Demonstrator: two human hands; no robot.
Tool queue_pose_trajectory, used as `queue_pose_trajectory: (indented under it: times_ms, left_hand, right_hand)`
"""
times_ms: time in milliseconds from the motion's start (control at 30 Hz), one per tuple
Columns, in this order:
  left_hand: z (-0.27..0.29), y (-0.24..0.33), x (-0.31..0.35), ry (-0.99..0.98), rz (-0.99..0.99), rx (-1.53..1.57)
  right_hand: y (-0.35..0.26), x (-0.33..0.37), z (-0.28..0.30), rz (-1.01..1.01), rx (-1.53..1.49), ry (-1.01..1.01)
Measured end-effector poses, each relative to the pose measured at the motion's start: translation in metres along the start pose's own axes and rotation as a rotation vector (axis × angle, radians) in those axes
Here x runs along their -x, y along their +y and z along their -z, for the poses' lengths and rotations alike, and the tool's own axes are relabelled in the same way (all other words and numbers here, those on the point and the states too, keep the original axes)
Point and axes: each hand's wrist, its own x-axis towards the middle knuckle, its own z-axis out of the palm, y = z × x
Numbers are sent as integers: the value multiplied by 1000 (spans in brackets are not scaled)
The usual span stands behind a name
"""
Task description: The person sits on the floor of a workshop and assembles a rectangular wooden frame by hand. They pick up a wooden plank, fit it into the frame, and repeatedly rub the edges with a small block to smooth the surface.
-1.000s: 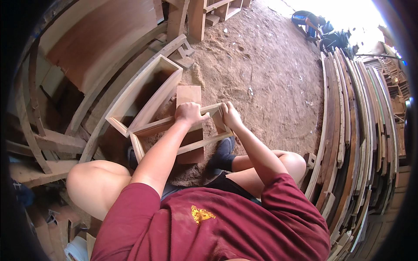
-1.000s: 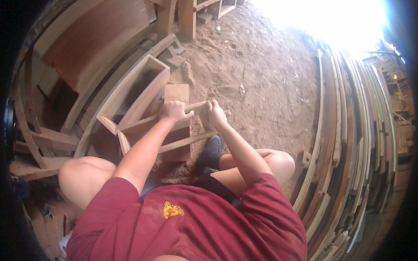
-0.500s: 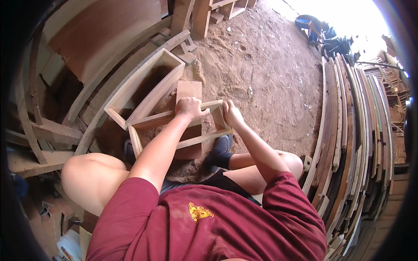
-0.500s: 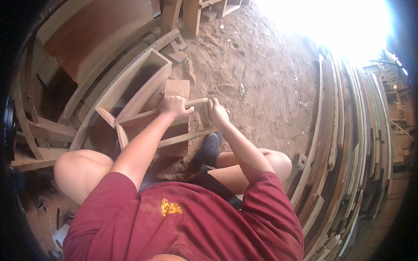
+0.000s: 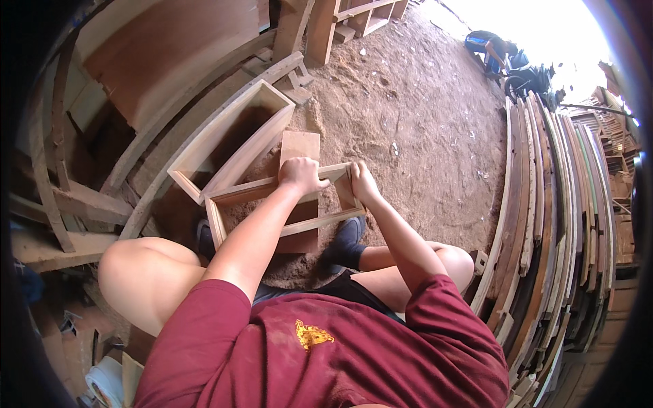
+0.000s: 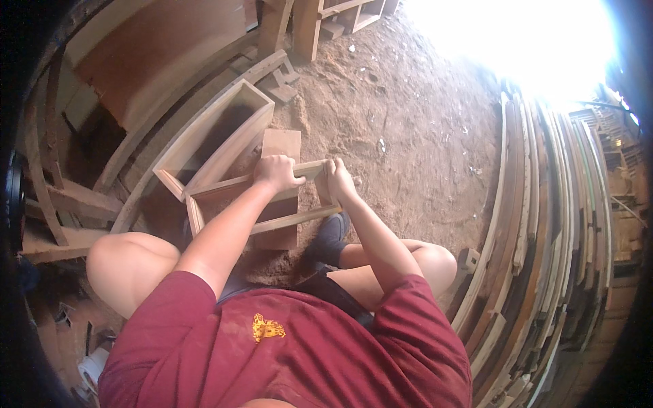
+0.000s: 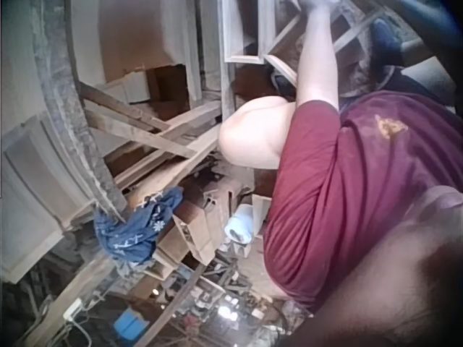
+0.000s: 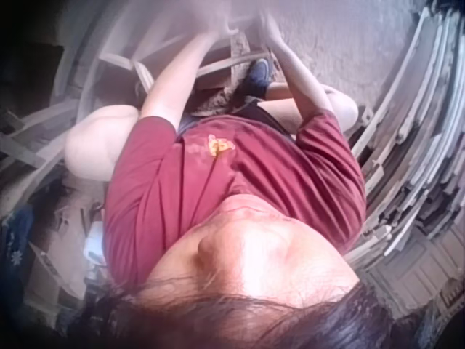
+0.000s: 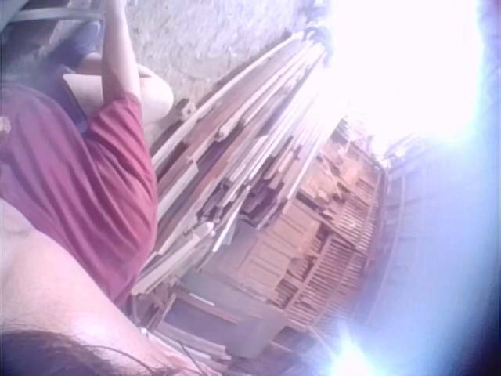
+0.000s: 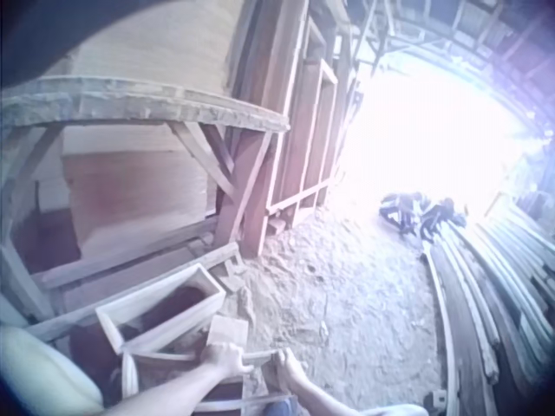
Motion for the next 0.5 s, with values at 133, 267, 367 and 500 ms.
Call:
queue_pose_trajectory:
  times_ms: [133, 267, 367, 500]
  left_hand:
    - [-6, -7, -1, -7, 23, -35]
    - [3, 10, -7, -55, -5, -42]
    - [5, 14, -13, -97, -32, -49]
    - [-2, -8, -5, -161, 36, -37]
  right_hand:
    - [-2, 29, 6, -91, 26, -97]
    - [34, -20, -4, 127, 146, 4]
    - [38, -54, -5, 50, 152, -27]
    - [-12, -12, 1, -62, 87, -89]
